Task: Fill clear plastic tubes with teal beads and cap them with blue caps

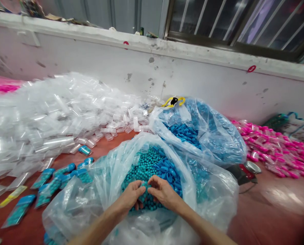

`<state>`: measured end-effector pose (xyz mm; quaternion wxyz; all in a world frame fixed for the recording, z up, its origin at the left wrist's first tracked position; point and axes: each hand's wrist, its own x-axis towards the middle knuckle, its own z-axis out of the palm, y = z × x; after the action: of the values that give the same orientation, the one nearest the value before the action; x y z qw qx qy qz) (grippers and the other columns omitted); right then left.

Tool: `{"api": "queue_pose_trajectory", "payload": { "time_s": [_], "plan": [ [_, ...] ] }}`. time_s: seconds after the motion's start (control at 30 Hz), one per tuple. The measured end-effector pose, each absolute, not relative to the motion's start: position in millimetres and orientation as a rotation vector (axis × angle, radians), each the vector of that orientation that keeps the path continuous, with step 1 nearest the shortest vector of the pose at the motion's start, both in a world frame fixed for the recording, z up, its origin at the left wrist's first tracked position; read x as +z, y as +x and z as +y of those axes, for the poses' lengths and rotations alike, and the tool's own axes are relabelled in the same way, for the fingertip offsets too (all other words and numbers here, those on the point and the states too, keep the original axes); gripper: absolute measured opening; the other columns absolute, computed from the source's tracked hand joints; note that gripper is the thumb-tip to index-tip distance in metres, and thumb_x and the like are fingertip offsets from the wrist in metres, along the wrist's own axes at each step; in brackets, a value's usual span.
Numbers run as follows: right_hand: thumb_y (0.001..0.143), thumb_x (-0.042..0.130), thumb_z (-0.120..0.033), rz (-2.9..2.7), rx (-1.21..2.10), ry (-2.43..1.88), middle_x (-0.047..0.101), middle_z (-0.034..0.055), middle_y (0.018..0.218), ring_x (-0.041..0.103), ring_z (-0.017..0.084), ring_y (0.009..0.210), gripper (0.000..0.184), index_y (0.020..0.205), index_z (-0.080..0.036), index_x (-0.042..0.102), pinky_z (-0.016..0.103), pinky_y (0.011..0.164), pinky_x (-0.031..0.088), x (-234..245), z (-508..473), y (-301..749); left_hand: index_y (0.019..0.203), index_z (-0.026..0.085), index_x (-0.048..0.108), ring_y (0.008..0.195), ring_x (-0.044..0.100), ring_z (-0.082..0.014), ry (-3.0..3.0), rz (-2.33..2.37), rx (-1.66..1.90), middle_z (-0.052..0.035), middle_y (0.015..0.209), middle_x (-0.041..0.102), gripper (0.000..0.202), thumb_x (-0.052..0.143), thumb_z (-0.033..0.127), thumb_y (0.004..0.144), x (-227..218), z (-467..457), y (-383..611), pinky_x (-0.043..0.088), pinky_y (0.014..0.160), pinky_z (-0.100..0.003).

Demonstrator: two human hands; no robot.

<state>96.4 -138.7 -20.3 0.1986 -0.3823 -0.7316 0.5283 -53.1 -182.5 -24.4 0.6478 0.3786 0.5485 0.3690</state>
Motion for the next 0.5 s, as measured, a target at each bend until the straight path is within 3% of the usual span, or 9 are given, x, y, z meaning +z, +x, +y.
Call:
{"api": "queue_pose_trajectory", "payload": {
  "time_s": [0.07,0.13,0.27,0.37,0.5],
  "plan": [
    [0.077,0.049,-0.017,-2.241,1.309,-1.117,0.050,-0.0066,0.059,0.049,0.008,0.050,0.006,0.079,-0.020,0.054,0.018,0.048,0.036,-15,-133,102,0.072,0.017,0.045,0.035,0.047,-0.0057,0.848,1.278,0.802,0.0066,0.053,0.050,0.037,0.056,0.052,0.063,-27,-183,-53,0.027,0.031,-0.014],
    [0.079,0.050,-0.018,-2.462,0.933,-1.213,0.056,-0.0031,0.066,0.054,0.012,0.062,0.008,0.073,-0.019,0.055,0.021,0.057,0.038,-8,-124,106,0.073,0.018,0.044,0.034,0.047,-0.0063,0.833,1.314,0.793,0.0065,0.054,0.051,0.038,0.056,0.052,0.063,-28,-182,-54,0.026,0.030,-0.015],
    [0.082,0.048,-0.018,-2.667,0.167,-1.456,0.060,0.0066,0.086,0.055,0.019,0.078,0.009,0.083,-0.018,0.057,0.027,0.064,0.038,-4,-101,101,0.078,0.017,0.045,0.038,0.050,-0.0065,0.771,1.241,0.850,0.0040,0.061,0.055,0.037,0.056,0.050,0.065,-28,-182,-55,0.026,0.031,-0.015],
    [0.081,0.046,-0.010,-2.695,-0.003,-1.529,0.059,0.0116,0.089,0.053,0.024,0.085,0.014,0.082,-0.016,0.059,0.031,0.067,0.038,-12,-87,92,0.082,0.017,0.045,0.040,0.052,-0.0064,0.716,1.101,0.883,0.0030,0.064,0.057,0.039,0.057,0.051,0.067,-28,-182,-57,0.029,0.033,-0.015],
    [0.081,0.041,-0.005,-2.691,0.037,-1.519,0.059,0.0096,0.084,0.054,0.020,0.080,0.021,0.079,-0.016,0.059,0.029,0.066,0.038,-15,-78,89,0.084,0.017,0.044,0.042,0.053,-0.0073,0.697,1.035,0.889,0.0024,0.065,0.058,0.038,0.057,0.050,0.069,-30,-184,-59,0.031,0.035,-0.016]
  ]
}}
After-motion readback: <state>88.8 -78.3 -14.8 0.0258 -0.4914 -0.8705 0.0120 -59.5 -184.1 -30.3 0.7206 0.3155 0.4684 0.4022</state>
